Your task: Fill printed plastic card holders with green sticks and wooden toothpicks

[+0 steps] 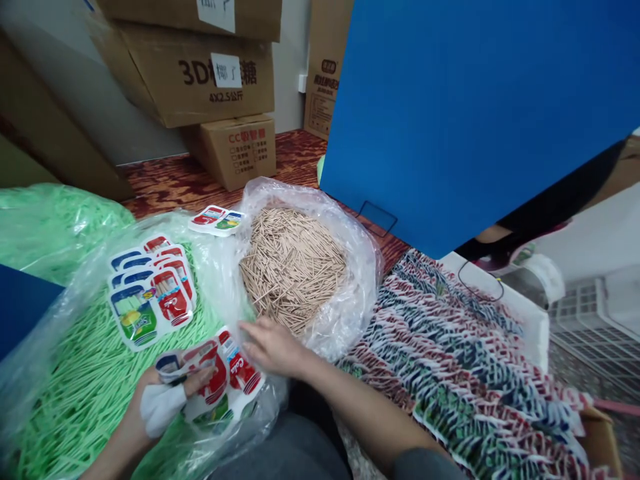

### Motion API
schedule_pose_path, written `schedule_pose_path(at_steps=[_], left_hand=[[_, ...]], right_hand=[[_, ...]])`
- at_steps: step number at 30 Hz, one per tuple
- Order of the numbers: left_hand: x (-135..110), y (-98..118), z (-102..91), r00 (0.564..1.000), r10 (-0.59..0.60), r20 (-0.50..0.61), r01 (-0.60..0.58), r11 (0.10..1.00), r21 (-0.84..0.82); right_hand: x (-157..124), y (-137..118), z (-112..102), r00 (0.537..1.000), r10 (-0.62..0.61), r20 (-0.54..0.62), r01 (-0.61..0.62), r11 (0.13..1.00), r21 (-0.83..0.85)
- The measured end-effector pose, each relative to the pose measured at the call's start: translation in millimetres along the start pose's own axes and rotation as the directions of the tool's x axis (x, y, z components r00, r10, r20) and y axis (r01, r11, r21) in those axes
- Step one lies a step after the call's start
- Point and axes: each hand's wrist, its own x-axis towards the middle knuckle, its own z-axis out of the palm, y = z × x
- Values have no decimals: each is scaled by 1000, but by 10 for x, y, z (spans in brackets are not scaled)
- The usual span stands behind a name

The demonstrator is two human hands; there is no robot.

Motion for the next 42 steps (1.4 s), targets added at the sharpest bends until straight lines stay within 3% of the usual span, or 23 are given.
schedule_pose_path(at_steps=[3,6,9,12,19,26,28,31,33,35,37,40,42], left_hand=[[-12,32,-17,1000,-14,-12,15,999,31],[-21,46,-25,1000,-23,-11,23,999,37],[-26,49,-6,999,-32,1,32,999,24],[-20,55,21,999,-32,14,32,999,10],[-32,78,-21,1000,-23,5,23,1000,2],[-11,22,-90,998,-57,39,58,998,-9],[17,22,-89,995,-71,68,73,997,-31],[35,40,-84,991,-70,112,73,997,-22],[26,47,-81,991,-70,118,73,997,-20],[8,42,-81,993,-70,99,72,997,-24],[-10,30,-88,996,-51,69,52,998,-19],[-22,24,-108,996,-31,79,31,999,-5],[-20,37,-117,993,-48,105,50,999,-13]], right_hand=[[-2,226,-234,991,96,-94,-89,993,77],[-20,448,-346,963,219,-155,-230,971,-57],[-18,520,-297,957,246,-152,-269,950,-158],[48,446,-193,973,176,-150,-205,956,-210],[154,388,-84,999,22,34,-2,870,-493],[-93,503,-338,962,-85,259,188,895,-404],[-89,482,-400,965,-79,251,159,935,-317],[58,447,-429,998,32,60,-12,949,-315],[222,432,-416,988,134,-79,-155,902,-403],[384,422,-398,972,207,-113,-236,819,-523],[496,411,-389,970,236,-54,-216,742,-635],[521,380,-406,978,205,49,-109,692,-713],[451,349,-436,978,205,40,-111,674,-730]])
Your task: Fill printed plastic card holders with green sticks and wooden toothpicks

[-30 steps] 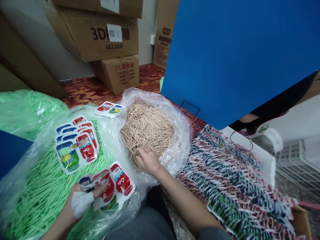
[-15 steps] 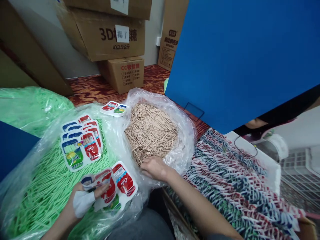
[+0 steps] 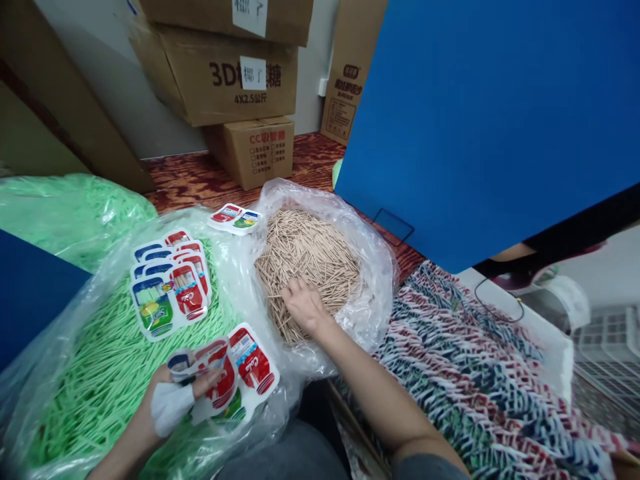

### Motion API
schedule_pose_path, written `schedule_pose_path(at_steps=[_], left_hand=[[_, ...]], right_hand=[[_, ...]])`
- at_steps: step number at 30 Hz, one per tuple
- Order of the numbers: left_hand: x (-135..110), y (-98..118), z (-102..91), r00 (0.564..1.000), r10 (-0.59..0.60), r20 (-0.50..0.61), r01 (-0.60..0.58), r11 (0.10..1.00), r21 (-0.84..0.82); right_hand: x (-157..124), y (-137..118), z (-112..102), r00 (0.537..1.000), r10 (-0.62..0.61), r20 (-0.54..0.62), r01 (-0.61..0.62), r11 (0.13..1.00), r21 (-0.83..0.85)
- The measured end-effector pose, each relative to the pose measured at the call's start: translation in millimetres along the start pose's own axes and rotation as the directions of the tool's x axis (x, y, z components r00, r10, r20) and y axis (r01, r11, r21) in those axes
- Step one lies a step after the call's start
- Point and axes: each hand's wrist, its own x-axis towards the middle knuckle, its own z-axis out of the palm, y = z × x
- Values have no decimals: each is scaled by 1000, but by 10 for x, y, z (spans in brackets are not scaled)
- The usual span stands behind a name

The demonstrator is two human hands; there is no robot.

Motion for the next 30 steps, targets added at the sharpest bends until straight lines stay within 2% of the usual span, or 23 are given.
schedule_pose_path(at_steps=[3,7,11,16,19,22,26,30], left_hand=[[8,39,12,999,-35,15,35,999,-26],[30,69,59,999,-45,25,47,997,-67],[43,31,85,999,-47,18,48,995,-90],[38,-9,69,998,-38,48,41,996,-82],[45,-22,62,997,-49,67,53,997,-61],[59,-48,66,997,-58,52,60,997,-42],[72,-80,75,998,-61,5,62,995,-72],[83,-80,95,998,-63,21,65,992,-106]], right_hand=[[-185,17,-36,995,104,0,-104,994,35],[-427,3,-5,974,225,0,-221,959,177],[-552,-57,127,983,174,60,-184,943,277],[-505,-184,262,965,231,127,-252,949,189],[-403,-296,296,966,224,128,-244,954,175],[-328,-371,320,971,222,92,-236,951,198],[-312,-385,358,960,253,117,-276,923,269],[-295,-415,389,950,292,107,-311,908,282]])
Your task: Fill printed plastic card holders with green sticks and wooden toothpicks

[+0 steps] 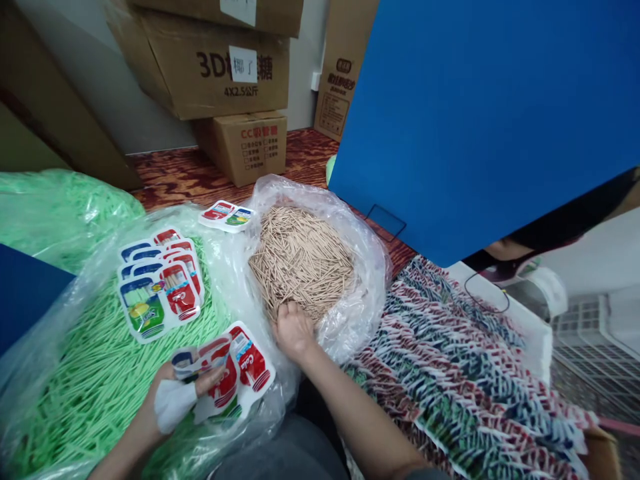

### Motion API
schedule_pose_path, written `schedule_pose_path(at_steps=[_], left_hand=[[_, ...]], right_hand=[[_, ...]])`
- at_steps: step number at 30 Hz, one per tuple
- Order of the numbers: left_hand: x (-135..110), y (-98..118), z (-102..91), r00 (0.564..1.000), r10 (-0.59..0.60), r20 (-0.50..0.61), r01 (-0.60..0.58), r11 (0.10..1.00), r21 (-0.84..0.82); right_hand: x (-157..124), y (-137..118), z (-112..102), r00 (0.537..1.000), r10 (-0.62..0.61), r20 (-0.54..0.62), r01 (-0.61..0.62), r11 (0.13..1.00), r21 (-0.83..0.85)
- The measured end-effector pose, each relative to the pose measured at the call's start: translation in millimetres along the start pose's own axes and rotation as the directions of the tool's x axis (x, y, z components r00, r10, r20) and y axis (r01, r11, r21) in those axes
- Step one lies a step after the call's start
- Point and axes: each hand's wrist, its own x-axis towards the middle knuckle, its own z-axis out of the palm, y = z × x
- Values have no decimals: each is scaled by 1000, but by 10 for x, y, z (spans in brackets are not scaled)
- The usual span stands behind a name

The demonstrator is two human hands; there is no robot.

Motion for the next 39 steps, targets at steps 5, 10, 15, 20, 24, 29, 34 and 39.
schedule_pose_path(at_steps=[5,10,15,20,24,29,34,39], left_hand=[[-8,25,10,999,-4,32,4,1000,2],[-41,18,4,1000,8,0,-8,1000,-26],[-36,-24,-2,1000,22,15,-22,1000,11],[-31,-10,-2,998,46,50,-47,998,31],[-72,60,17,995,86,58,-91,993,82],[-105,138,62,997,73,20,-74,995,68],[-99,198,113,994,90,57,-97,988,123],[-76,204,127,996,47,75,-55,992,115]], right_hand=[[40,-56,43,1000,23,2,-23,1000,-3],[85,-77,59,999,44,17,-43,998,-54],[95,-86,57,999,41,13,-40,998,-53],[113,-109,65,1000,24,-5,-24,998,-57],[87,29,-28,998,-9,-55,12,999,46],[37,290,-166,992,-40,-120,101,824,558],[96,373,-152,992,-10,-123,116,398,910],[153,339,-116,999,-42,-10,8,-49,999]])
